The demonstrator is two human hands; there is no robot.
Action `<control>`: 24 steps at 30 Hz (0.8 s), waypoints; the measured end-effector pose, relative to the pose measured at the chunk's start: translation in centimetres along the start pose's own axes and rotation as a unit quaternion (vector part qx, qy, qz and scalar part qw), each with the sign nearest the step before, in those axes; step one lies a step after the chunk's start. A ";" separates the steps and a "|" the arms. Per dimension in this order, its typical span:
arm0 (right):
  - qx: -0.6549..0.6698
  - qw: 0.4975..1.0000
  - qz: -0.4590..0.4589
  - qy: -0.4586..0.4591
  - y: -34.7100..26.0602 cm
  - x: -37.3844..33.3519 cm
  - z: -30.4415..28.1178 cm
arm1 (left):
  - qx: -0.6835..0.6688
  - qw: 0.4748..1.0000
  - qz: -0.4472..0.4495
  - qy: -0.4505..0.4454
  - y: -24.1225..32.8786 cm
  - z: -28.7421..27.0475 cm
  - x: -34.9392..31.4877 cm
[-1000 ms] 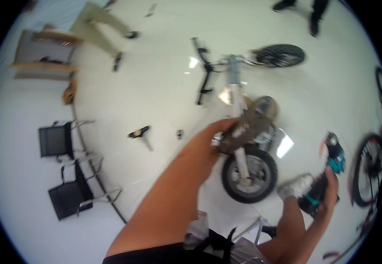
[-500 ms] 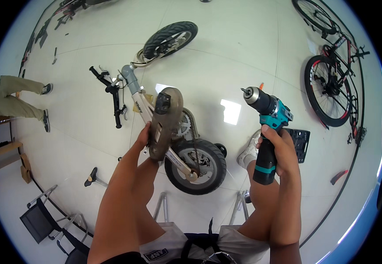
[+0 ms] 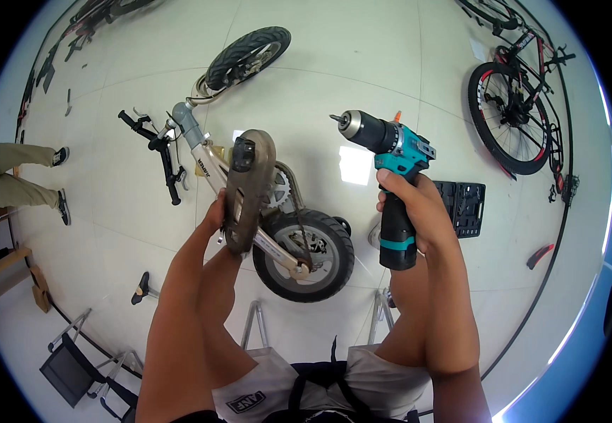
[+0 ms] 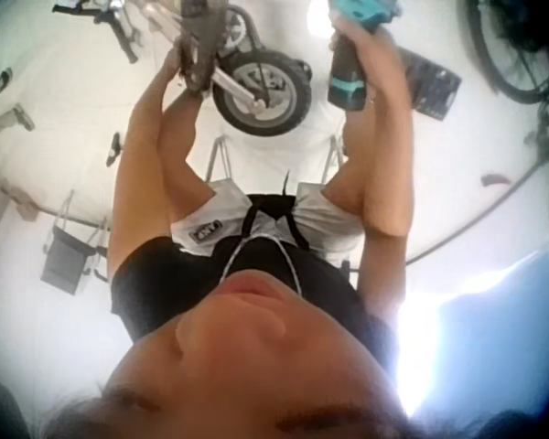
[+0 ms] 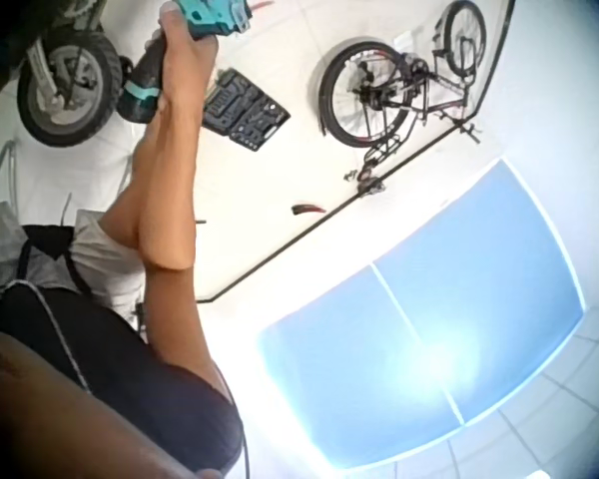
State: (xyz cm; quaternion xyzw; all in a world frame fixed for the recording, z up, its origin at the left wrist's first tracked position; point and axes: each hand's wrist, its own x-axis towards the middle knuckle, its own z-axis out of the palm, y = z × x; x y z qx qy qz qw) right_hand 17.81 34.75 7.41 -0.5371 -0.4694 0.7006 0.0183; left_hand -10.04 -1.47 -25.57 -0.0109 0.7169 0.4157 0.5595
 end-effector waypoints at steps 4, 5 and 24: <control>0.020 1.000 -0.016 -0.015 0.5 0.4 -0.4 | 0.064 0.996 -0.041 -0.040 0.0 0.6 -0.6; 0.028 0.999 -0.019 -0.016 0.5 0.5 -0.2 | 0.070 0.992 -0.086 -0.062 -0.2 0.1 -0.5; 0.124 0.988 -0.084 -0.036 0.6 -1.4 0.7 | 0.368 0.924 -0.047 0.094 -1.6 -0.3 -5.0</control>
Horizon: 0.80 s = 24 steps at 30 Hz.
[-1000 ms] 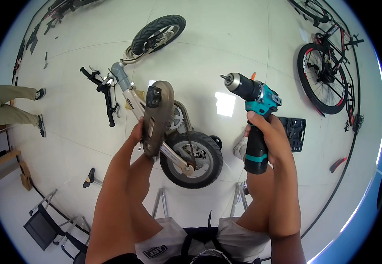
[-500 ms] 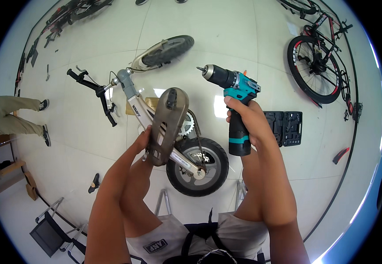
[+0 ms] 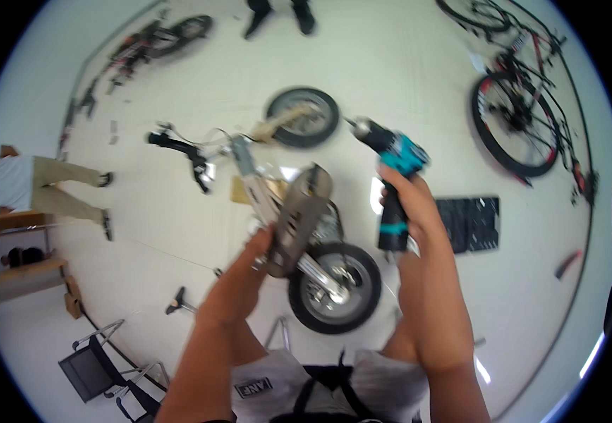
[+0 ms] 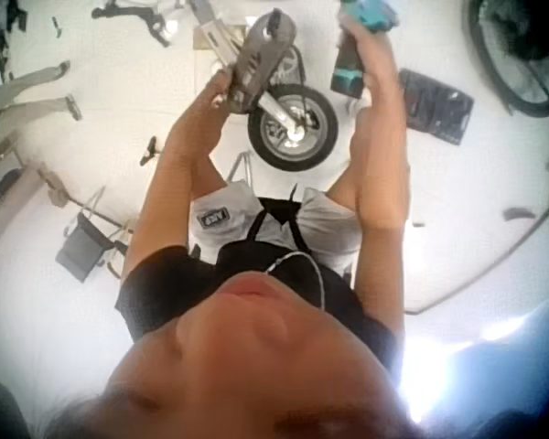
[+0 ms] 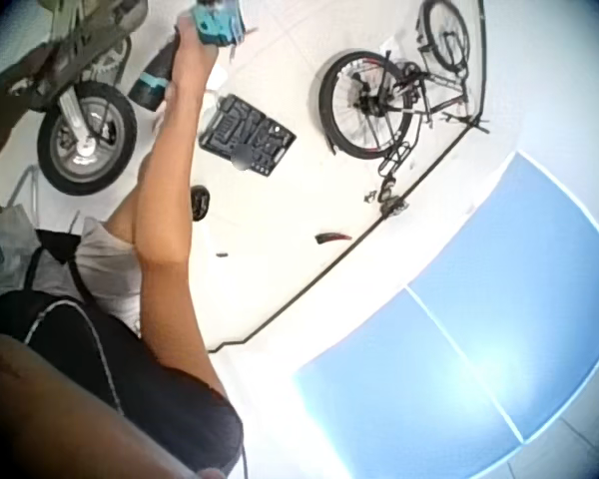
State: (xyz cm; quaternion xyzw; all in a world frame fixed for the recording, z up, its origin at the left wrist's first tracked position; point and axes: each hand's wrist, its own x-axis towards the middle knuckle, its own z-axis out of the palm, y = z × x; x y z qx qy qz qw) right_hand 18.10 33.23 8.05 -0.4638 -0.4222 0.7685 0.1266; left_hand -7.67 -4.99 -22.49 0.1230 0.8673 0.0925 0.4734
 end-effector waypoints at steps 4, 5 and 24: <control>-0.003 0.999 0.017 0.042 0.5 0.8 -2.9 | 0.084 0.995 -0.033 0.042 10.5 0.4 -5.6; 0.001 0.999 0.000 0.041 0.4 0.4 -2.1 | 0.083 0.995 -0.025 0.051 11.2 -1.0 -7.3; 0.104 0.992 -0.070 0.001 2.3 3.3 -5.2 | 0.300 0.928 0.062 0.212 19.7 -6.6 -18.4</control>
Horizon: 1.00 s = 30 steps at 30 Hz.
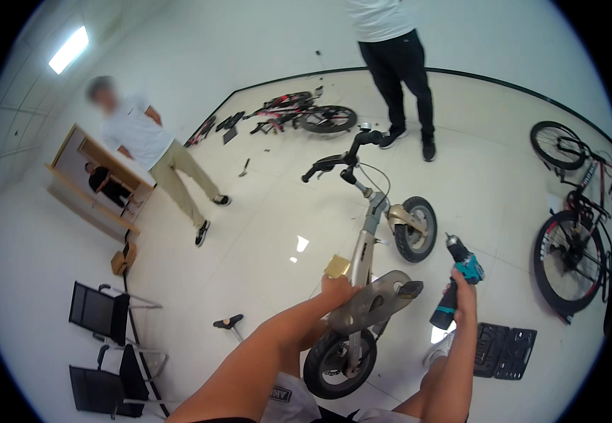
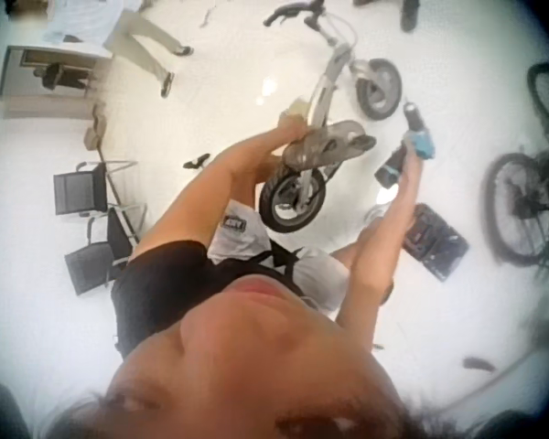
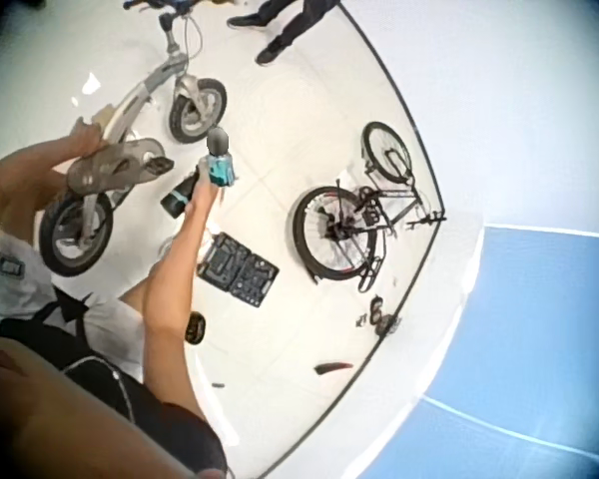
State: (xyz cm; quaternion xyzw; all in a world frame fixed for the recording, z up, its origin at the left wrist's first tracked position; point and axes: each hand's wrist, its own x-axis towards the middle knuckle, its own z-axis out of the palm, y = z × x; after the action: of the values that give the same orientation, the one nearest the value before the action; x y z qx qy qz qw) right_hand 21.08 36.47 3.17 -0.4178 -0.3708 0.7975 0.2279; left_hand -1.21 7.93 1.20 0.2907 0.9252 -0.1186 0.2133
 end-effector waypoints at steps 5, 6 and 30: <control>0.012 1.000 0.014 -0.015 -1.2 -2.1 1.7 | 0.012 0.999 -0.005 0.046 0.5 5.9 0.3; -0.004 1.000 0.027 -0.002 -1.3 -1.7 0.7 | 0.005 0.999 0.010 0.034 3.3 5.5 0.2; 0.024 0.998 0.035 0.040 -3.2 -2.7 -0.2 | -0.103 0.994 -0.007 0.028 15.0 8.6 -3.2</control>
State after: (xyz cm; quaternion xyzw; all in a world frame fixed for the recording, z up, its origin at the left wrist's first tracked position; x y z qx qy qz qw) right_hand 22.91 36.71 6.96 -0.4561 -0.3271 0.7966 0.2245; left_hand 12.75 15.48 -6.36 0.2639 0.9401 -0.0164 0.2152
